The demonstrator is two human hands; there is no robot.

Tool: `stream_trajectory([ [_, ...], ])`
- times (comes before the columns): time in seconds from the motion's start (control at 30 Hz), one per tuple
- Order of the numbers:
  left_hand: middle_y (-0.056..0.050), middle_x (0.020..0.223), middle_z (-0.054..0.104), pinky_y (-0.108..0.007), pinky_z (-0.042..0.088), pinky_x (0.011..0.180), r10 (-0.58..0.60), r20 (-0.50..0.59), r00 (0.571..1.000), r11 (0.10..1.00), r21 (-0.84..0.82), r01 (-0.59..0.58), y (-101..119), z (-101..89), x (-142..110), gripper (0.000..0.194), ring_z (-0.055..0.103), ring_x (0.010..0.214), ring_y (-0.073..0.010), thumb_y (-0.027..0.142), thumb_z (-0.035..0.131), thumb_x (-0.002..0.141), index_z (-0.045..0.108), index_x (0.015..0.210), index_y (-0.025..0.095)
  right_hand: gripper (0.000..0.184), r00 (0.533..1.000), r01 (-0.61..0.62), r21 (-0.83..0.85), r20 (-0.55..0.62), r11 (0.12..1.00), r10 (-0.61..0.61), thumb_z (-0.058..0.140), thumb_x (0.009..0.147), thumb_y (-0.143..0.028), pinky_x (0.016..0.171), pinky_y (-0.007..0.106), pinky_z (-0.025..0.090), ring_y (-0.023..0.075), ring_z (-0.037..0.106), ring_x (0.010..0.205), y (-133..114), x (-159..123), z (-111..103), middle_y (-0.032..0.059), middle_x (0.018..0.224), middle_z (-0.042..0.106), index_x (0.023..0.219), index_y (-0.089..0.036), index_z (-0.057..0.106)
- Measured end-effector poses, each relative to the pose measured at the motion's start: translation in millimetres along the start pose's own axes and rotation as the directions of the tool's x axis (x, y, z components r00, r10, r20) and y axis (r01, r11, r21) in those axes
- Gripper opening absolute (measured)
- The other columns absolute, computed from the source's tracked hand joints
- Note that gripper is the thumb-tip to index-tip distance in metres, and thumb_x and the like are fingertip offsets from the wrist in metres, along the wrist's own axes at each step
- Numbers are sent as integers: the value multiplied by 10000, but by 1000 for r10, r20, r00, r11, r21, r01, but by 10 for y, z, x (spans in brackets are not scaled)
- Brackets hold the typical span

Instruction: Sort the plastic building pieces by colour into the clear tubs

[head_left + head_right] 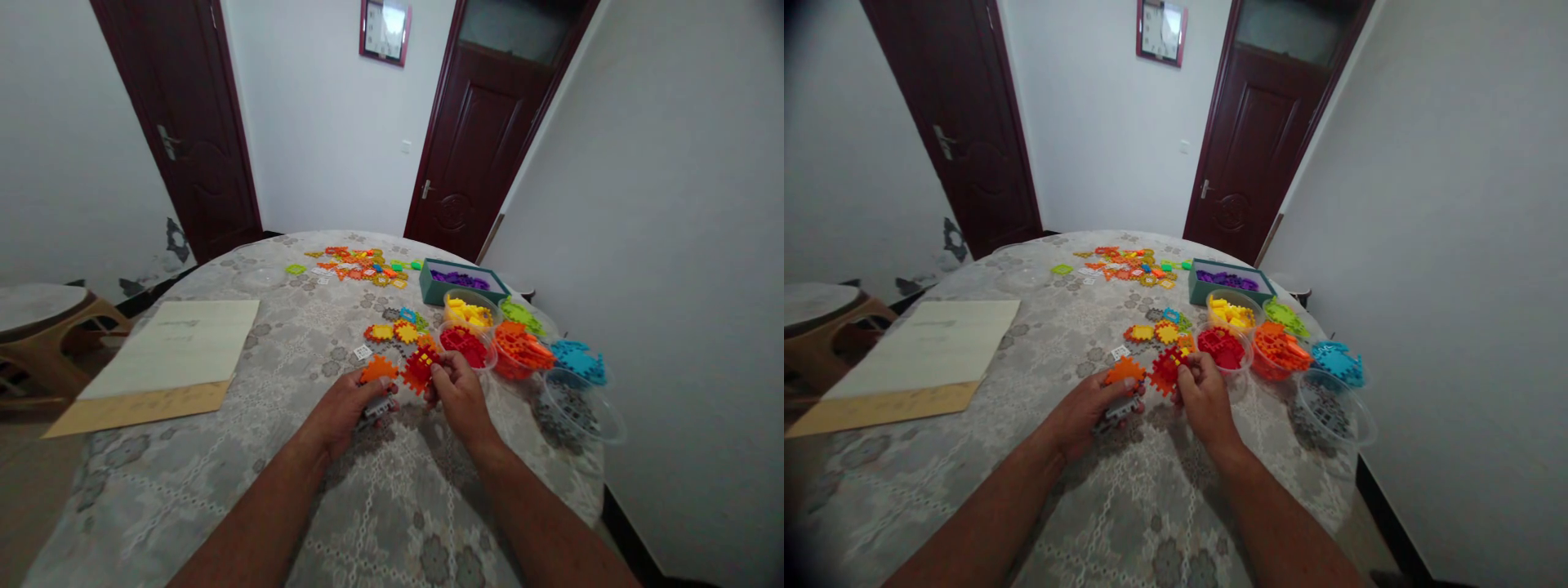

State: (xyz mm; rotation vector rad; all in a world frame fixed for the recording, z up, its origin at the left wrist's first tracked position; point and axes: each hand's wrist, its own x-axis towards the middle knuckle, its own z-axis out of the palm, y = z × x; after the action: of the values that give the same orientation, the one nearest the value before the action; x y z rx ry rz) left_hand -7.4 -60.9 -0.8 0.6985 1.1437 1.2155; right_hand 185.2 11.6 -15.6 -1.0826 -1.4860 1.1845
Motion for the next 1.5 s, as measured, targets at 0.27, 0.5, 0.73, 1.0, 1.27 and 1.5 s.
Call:
stream_trajectory([
  [0.27, -136, 1043, 768, -229, 501, 506, 10, 9, 1000, 1000, 0, -10, 3, -51, 21, 427, 745, 789, -206, 446, 862, 767, 703, 1046, 164, 367, 870, 82, -280, -447, 957, -206, 590, 906, -528, 568, 321, 584, 208, 687, 647, -60, 419, -765, 58, 902, 723, 1119, -229, 581],
  [0.5, -132, 1073, 769, -232, 516, 516, -6, 1, 1000, 1000, 16, 6, 7, -36, 15, 422, 756, 825, -217, 444, 848, 786, 714, 1076, 168, 463, 875, 14, -250, -466, 968, -133, 590, 903, -549, 533, 308, 556, 210, 672, 614, 30, 529, -954, 70, 894, 749, 1203, -197, 608],
  [0.73, -141, 1097, 776, -227, 523, 524, -27, -23, 999, 999, 18, 27, 16, -36, 17, 434, 762, 826, -216, 453, 875, 756, 726, 1055, 176, 291, 877, -32, -586, -405, 809, -259, 585, 911, -469, 740, 353, 565, 272, 731, 848, 6, 491, -1016, 97, 985, 783, 1052, -235, 684],
  [1.0, -145, 1094, 781, -228, 526, 524, -14, -26, 1000, 999, 49, 15, 14, -40, 24, 386, 758, 832, -220, 420, 825, 804, 726, 1071, 158, 320, 921, -10, -751, -263, 660, -286, 518, 938, -402, 939, 370, 536, 278, 716, 1036, 68, 507, -1078, 112, 1101, 792, 1032, -230, 770],
  [1.27, -141, 1055, 773, -225, 510, 508, 0, 14, 1000, 1000, 25, 0, 6, -37, 7, 340, 747, 790, -205, 361, 799, 805, 699, 1056, 154, 297, 773, 280, -650, -284, 706, -568, 513, 946, -315, 1039, 438, 516, 284, 688, 1093, -69, 359, -824, 133, 1135, 763, 1056, -200, 764],
  [1.5, -149, 1086, 777, -223, 488, 507, -32, 113, 993, 999, 28, 29, -19, -43, -15, 381, 767, 801, -221, 355, 838, 764, 716, 1072, 168, 280, 880, 448, -439, 59, 779, -472, 593, 972, -300, 904, 385, 558, 240, 704, 926, -86, -72, -168, 73, 1155, 770, 1198, -280, 758],
])
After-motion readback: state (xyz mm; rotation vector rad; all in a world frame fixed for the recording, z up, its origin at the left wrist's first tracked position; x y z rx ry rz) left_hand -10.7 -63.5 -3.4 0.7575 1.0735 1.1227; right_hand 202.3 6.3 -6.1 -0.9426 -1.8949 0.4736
